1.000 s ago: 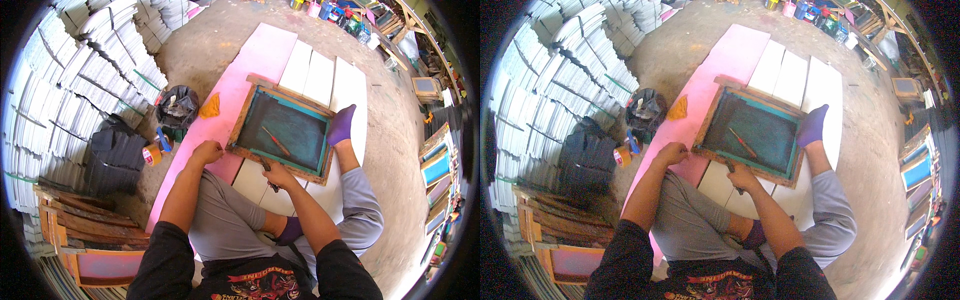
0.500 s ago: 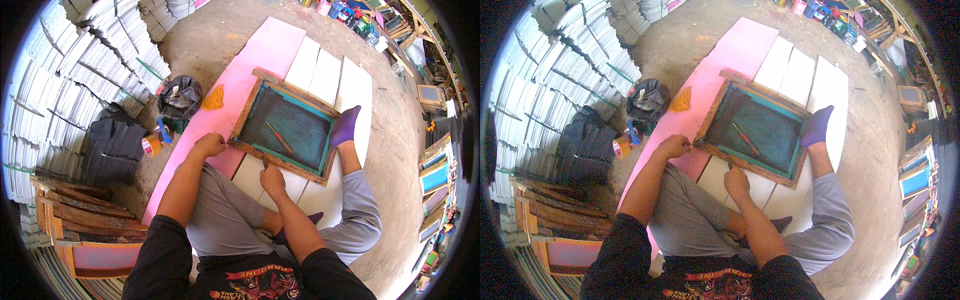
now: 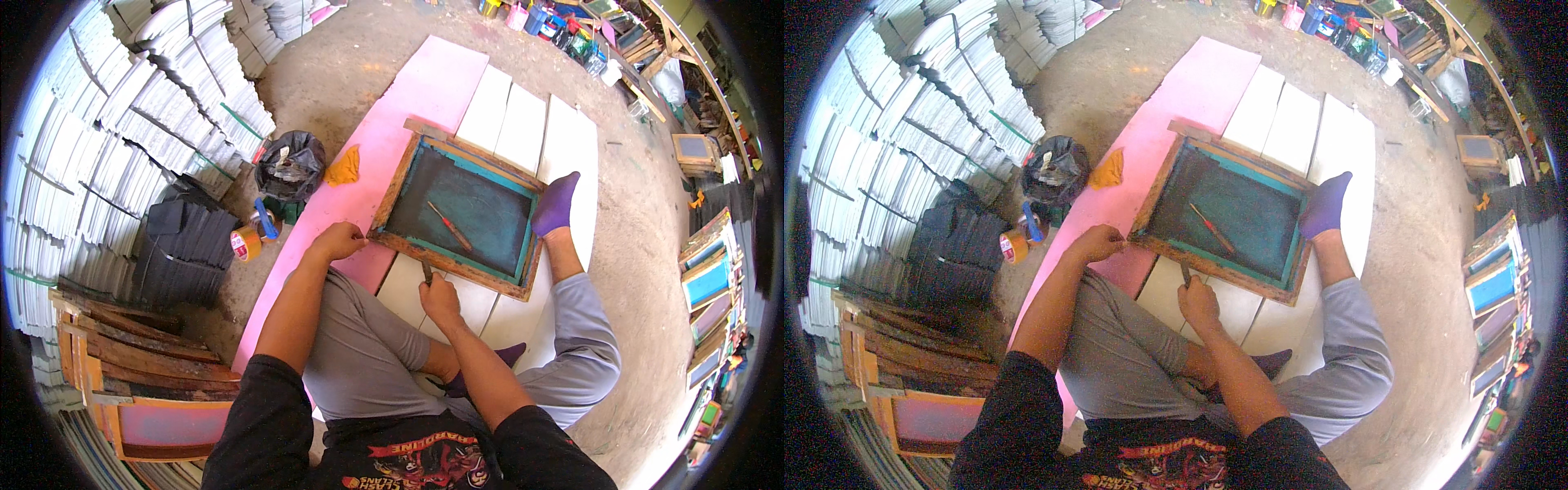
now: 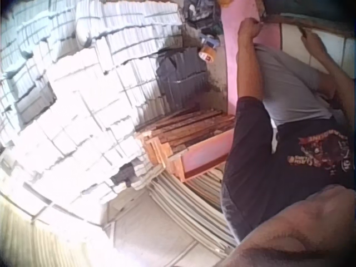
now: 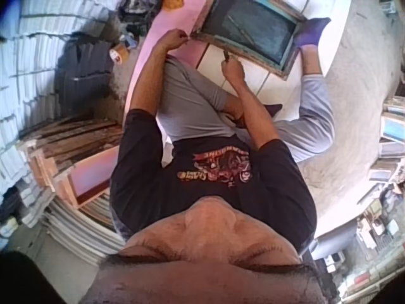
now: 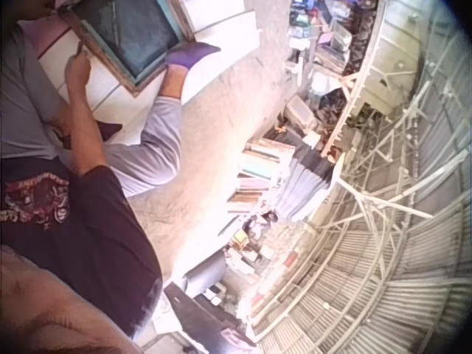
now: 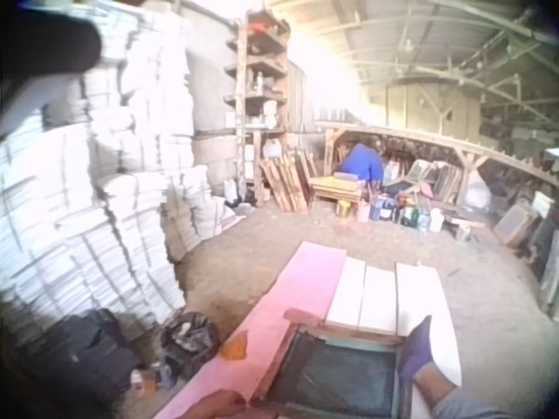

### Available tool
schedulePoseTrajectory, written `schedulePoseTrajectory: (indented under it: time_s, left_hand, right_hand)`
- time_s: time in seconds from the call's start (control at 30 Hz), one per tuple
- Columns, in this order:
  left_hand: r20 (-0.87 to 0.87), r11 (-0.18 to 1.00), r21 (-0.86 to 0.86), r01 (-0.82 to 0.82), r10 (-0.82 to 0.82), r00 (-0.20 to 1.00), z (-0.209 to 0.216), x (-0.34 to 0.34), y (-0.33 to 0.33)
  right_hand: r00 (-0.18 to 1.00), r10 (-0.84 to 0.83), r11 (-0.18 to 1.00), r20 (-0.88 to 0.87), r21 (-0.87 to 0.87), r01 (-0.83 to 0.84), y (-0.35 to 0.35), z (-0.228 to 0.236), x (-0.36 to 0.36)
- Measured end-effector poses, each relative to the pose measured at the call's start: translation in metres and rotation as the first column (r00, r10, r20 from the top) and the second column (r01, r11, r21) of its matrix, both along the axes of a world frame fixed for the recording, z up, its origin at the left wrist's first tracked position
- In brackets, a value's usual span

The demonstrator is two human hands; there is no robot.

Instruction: The person sits on the floor and uses pliers and a screwdriver to remove nails and debris from the edge of a wooden frame. They repeatedly scrape and pull at the frame's border, discarding small pieces onto a pink mat.

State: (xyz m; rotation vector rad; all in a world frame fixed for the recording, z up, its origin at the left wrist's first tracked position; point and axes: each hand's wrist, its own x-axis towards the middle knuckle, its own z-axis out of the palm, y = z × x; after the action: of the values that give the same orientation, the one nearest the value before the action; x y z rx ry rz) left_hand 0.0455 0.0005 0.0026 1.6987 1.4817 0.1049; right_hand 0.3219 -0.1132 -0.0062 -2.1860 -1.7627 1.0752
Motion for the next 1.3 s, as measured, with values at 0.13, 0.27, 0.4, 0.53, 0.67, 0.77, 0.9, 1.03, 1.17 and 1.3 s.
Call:
schedulePoseTrajectory:
  time_s: [0.13,0.27,0.4,0.53,0.67,0.77,0.9,1.03,1.17,1.3]
  left_hand:
    - [0.205,0.965,-0.246,-0.093,0.146,0.968,0.002,-0.004,0.0]
    - [0.348,0.932,-0.352,-0.084,0.213,0.913,0.004,-0.011,-0.002]
    - [0.332,0.889,-0.432,-0.153,0.314,0.889,-0.001,-0.03,-0.002]
    - [0.341,0.85,-0.477,-0.226,0.415,0.844,-0.008,-0.043,-0.001]
    - [0.346,0.869,-0.417,-0.268,0.424,0.837,-0.03,-0.054,0.0]
    - [0.192,0.899,-0.356,-0.254,0.336,0.922,-0.028,-0.046,0.008]
    - [0.046,0.906,-0.293,-0.305,0.332,0.942,-0.023,-0.046,0.01]
    - [0.013,0.896,-0.288,-0.337,0.355,0.935,-0.02,-0.045,0.01]
    - [0.054,0.889,-0.315,-0.333,0.367,0.929,-0.028,-0.05,0.01]
    - [0.043,0.892,-0.304,-0.334,0.363,0.931,-0.013,-0.038,0.011]
  right_hand:
    - [0.972,0.202,0.979,-0.121,0.056,-0.196,0.013,0.01,-0.028]
    - [0.911,0.367,0.93,-0.19,0.036,-0.367,0.039,0.009,-0.068]
    - [0.805,0.433,0.879,-0.405,-0.011,-0.478,0.065,-0.004,-0.094]
    - [0.756,0.29,0.897,-0.586,-0.109,-0.429,0.07,-0.002,-0.103]
    - [0.71,0.269,0.902,-0.651,-0.089,-0.423,0.069,-0.009,-0.106]
    - [0.75,0.282,0.922,-0.599,-0.048,-0.384,0.069,-0.024,-0.103]
    - [0.853,0.323,0.91,-0.41,-0.111,-0.399,0.065,-0.02,-0.088]
    - [0.929,0.288,0.934,-0.232,-0.146,-0.326,0.045,-0.006,-0.052]
    - [0.964,0.239,0.96,-0.118,-0.119,-0.253,0.027,0.005,-0.01]
    - [0.976,0.211,0.97,-0.054,-0.108,-0.216,0.026,0.001,0.015]
